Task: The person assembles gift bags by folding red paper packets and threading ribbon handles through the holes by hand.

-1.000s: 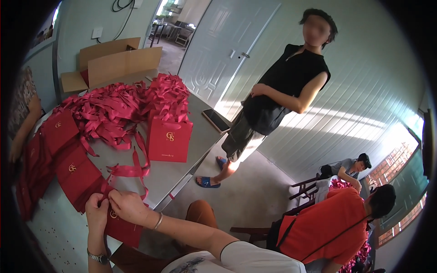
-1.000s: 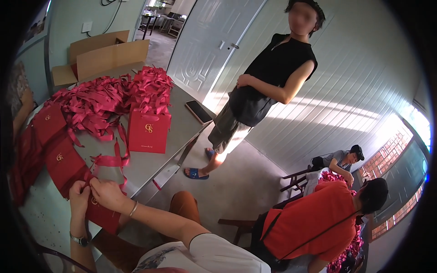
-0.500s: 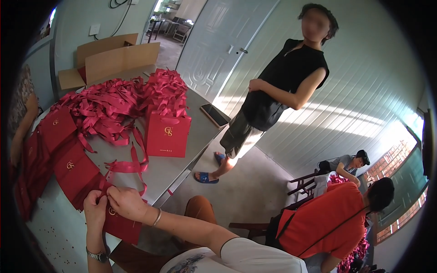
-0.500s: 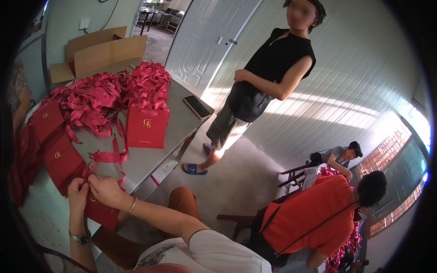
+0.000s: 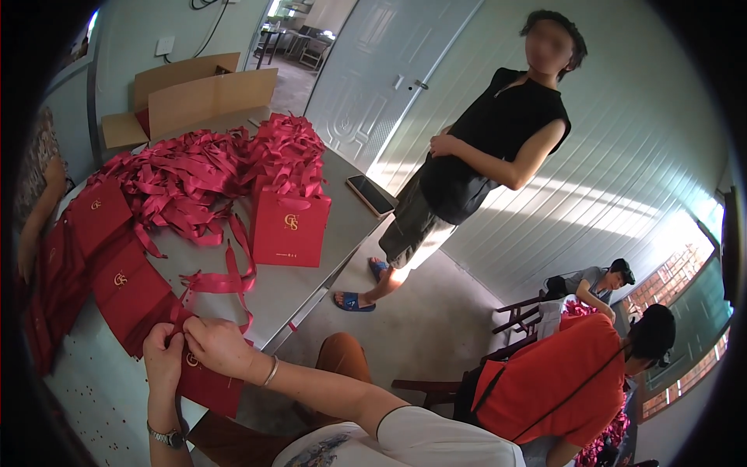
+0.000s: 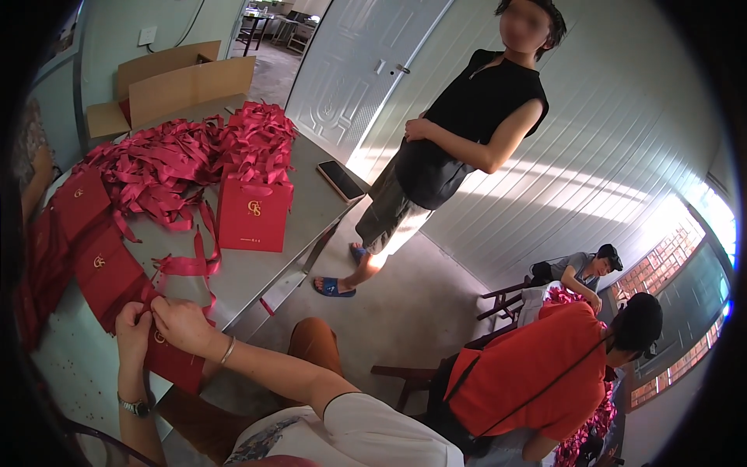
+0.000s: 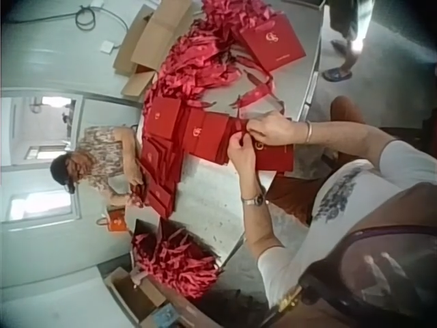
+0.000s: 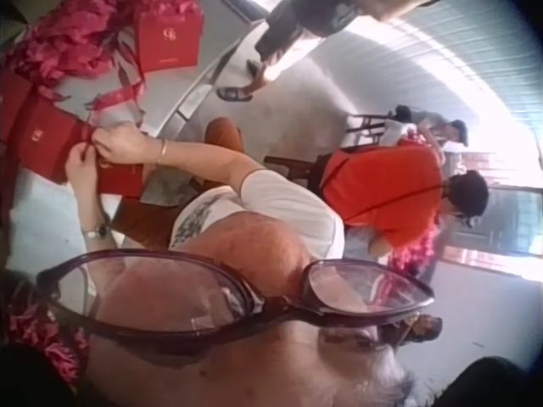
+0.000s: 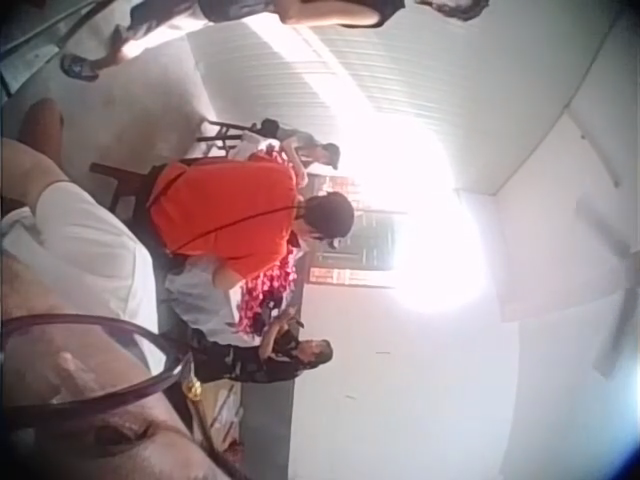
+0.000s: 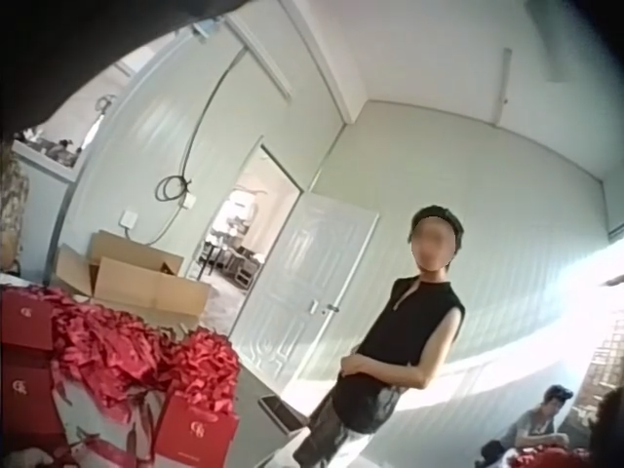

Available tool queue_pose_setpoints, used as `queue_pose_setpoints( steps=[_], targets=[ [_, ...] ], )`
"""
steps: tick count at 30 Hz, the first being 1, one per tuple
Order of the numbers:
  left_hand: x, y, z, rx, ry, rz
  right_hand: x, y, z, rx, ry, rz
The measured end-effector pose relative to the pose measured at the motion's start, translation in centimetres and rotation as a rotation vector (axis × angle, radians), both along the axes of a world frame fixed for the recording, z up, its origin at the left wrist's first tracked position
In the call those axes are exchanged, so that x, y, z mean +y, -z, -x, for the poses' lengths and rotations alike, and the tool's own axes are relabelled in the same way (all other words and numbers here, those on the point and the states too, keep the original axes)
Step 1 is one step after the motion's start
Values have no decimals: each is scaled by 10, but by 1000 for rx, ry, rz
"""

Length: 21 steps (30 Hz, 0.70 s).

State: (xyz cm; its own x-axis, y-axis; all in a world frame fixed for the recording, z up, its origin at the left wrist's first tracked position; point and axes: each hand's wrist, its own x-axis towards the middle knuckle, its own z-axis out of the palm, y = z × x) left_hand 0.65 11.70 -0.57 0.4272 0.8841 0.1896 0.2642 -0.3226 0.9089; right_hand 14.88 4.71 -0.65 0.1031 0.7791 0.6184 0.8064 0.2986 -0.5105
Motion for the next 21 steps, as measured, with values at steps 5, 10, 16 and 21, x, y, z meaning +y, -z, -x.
queue_pose_setpoints(
  steps=[5,10,16,21],
  targets=[
    [-1,2,2,-4,0,8,-2,0,3,1,3,-5],
    [-1,2,4,10,-6,-14,-2,3,5,-10,16,7],
    [-4,10,22,46,-30,-17,0,9,16,38,-58,32],
    [0,-9,2,-77,127,79,-2,1,-7,-99,-14,11]
  ],
)
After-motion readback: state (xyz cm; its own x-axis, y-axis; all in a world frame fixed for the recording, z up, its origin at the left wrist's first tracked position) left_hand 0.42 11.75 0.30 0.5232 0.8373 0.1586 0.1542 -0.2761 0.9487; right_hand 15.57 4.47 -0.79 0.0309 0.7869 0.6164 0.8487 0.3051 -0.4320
